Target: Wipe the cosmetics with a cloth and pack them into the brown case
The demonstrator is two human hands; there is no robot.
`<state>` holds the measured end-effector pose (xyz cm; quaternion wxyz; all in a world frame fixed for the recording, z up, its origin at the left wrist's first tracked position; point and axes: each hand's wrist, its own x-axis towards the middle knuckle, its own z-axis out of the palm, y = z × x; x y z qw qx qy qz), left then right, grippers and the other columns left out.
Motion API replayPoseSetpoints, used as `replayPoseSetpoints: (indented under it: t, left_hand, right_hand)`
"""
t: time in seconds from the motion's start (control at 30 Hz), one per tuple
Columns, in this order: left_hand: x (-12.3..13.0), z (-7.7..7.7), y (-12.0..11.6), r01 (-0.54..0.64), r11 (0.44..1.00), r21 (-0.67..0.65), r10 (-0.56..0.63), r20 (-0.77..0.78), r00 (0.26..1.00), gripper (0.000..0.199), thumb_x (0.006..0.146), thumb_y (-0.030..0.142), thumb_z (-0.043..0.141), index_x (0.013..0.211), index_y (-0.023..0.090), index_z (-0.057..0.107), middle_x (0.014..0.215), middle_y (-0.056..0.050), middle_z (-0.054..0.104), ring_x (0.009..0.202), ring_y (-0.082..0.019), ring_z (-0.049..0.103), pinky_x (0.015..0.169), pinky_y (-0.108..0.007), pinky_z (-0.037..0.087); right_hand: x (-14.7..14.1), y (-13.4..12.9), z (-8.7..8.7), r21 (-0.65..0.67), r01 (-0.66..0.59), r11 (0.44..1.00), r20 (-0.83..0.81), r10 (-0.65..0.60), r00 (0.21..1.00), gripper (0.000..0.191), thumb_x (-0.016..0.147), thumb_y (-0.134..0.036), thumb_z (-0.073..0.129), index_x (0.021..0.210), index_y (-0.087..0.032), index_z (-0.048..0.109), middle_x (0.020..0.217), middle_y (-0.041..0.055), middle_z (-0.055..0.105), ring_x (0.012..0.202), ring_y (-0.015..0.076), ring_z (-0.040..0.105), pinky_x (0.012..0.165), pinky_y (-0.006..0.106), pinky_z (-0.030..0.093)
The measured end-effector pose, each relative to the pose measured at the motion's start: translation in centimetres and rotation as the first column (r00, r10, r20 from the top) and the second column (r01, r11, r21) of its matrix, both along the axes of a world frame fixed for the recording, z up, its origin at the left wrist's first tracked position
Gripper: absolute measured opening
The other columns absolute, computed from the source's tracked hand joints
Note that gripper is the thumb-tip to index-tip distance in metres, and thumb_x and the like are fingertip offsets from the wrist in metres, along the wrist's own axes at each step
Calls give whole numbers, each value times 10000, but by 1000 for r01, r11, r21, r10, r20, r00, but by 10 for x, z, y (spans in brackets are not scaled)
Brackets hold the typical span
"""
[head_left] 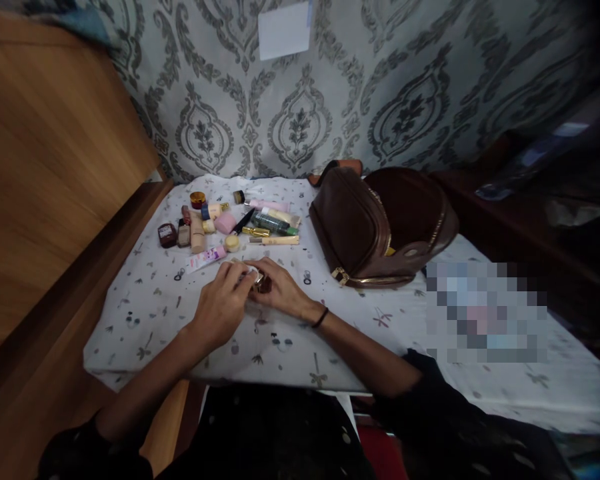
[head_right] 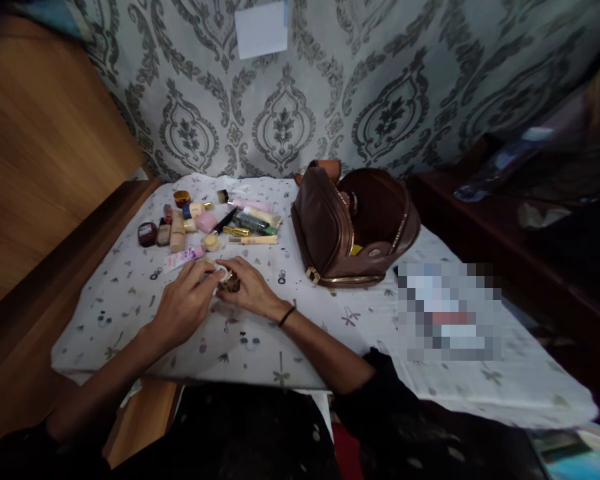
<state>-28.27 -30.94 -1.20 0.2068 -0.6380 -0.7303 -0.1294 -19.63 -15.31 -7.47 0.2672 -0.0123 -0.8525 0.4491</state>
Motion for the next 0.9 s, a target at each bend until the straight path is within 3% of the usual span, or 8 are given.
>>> replayPoseSetpoints:
  t: [0.13,0.23,0.3,0.37,0.5,0.57,0.7,0.9]
  left_hand:
    - [-8,-1,3,-38,999,-3,38,90,995,293,955,113,442,1143,202,648,1086,-83,617,1018,-236,550,697,-298,528]
    - [-12,-3,5,-41,999,8,40,135,990,293,973,143,425,1139,211,656,1097,-80,607,1033,-235,543,762,-318,530]
    - [-14,-3,6,-40,999,11,38,150,988,287,976,154,425,1126,206,664,1091,-83,605,1042,-239,544,795,-331,528]
    - [-16,-3,7,-44,999,19,40,157,987,289,978,154,423,1123,198,669,1090,-90,606,1054,-244,545,826,-346,524]
    - [-25,-4,7,-55,994,91,36,190,981,296,982,166,418,1136,185,671,1078,-100,612,1036,-242,557,862,-366,518]
    - [-33,-7,6,-65,987,145,25,257,966,286,986,187,428,1122,185,680,1053,-93,617,1010,-230,573,874,-364,515]
    - [-49,-17,4,-40,982,183,-49,459,887,259,968,201,467,1078,186,700,980,-64,636,962,-207,608,861,-335,515]
    - [-51,-24,1,-73,977,203,-54,560,827,244,946,203,498,1060,187,713,959,-58,654,950,-202,621,863,-329,514]
  right_hand:
    - [0,5,3,-30,-103,994,-10,102,995,748,734,-185,743,1428,-208,463,1295,103,585,1105,235,599,954,389,485]
    - [0,1,4,-59,-51,997,101,57,993,807,737,-173,718,1467,-191,375,1304,115,598,1085,236,618,921,375,493]
    - [0,-3,3,-60,33,998,210,-20,977,687,760,-183,684,1394,-165,418,1120,82,663,911,210,642,805,340,508]
    - [1,-7,2,-39,93,995,253,-80,964,447,789,-218,654,1210,-163,515,913,26,661,771,186,615,711,307,487]
    - [1,-10,3,1,149,989,134,-148,980,127,803,-244,628,896,-203,553,745,-21,591,678,160,550,639,274,443]
    - [2,-9,5,18,200,980,26,-201,979,91,803,-229,628,878,-204,585,760,-4,601,697,166,548,653,284,450]
    - [3,-10,8,99,242,965,-128,-229,965,184,849,-257,644,1022,-201,672,808,38,645,775,205,574,724,336,479]
    - [4,-13,5,214,203,956,-115,-182,977,236,899,-267,624,1117,-210,696,858,59,665,842,224,589,779,368,496]
